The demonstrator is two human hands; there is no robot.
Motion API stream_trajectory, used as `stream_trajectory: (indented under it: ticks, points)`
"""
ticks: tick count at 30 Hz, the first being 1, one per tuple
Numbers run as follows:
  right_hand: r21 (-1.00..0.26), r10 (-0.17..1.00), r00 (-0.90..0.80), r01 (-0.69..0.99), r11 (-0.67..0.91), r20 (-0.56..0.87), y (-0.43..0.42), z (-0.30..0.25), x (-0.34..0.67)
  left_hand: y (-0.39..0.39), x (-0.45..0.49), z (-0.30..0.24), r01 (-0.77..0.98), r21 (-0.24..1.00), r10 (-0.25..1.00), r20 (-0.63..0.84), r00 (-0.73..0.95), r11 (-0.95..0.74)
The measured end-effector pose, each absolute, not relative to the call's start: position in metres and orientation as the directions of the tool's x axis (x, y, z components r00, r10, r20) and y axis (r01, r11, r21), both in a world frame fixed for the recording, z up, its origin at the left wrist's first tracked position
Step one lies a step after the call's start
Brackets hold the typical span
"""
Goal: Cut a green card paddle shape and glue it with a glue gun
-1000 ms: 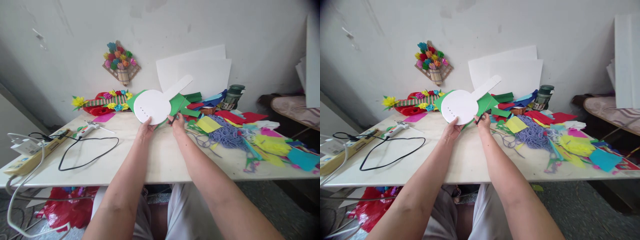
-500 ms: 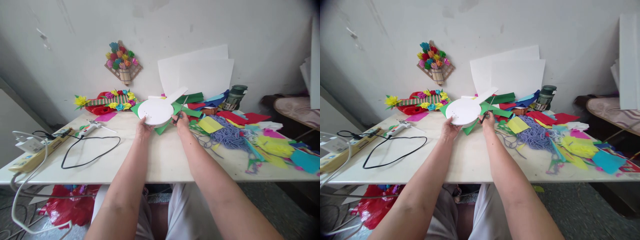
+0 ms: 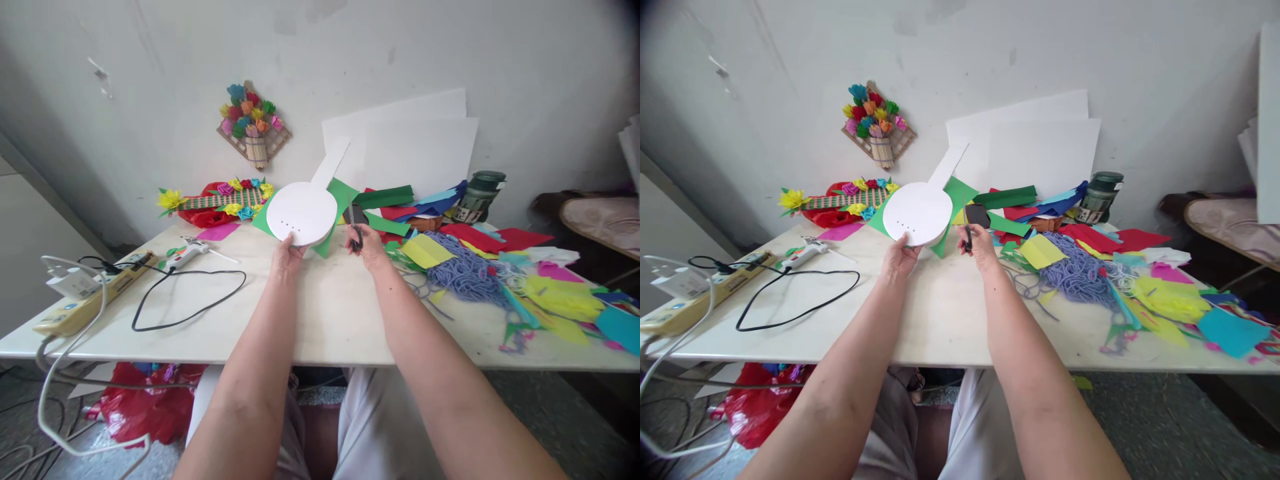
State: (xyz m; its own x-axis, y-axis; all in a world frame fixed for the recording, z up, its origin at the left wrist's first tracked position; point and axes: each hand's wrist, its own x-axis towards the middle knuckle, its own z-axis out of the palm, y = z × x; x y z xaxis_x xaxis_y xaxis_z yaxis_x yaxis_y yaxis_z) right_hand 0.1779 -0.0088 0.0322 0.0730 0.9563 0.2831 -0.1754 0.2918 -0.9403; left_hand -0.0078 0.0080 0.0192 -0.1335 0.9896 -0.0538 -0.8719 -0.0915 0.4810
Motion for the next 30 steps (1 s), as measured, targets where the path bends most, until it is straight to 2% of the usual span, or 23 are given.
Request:
stream_trajectory:
  ticks: [2, 5, 11, 17, 30]
  points:
    - [-0.952, 0.948, -0.129, -0.135, 0.274, 0.291, -0.013, 0.033, 0.182, 0.008, -0.010, 0.020, -0.877, 0.470, 0.986, -0.071, -0.148, -0.098]
    - [-0.976, 0.901, -0.379, -0.021, 0.219, 0.210, -0.017, 0.034, 0.188, 0.009, -0.013, 0.020, -0.878, 0.465, 0.984, -0.074, -0.164, -0.112]
    - [-0.974, 0.819, -0.573, 0.199, 0.107, -0.027, -0.021, 0.039, 0.197, 0.009, -0.018, 0.019, -0.875, 0.466, 0.982, -0.060, -0.179, -0.131]
    - [-0.941, 0.760, -0.631, 0.328, 0.082, -0.153, -0.020, 0.036, 0.198, 0.008, -0.019, 0.018, -0.871, 0.479, 0.988, -0.045, -0.148, -0.109]
    - [-0.900, 0.794, -0.594, 0.407, 0.154, -0.133, -0.023, 0.036, 0.192, 0.007, -0.022, 0.019, -0.840, 0.542, 0.990, -0.109, -0.093, -0.019]
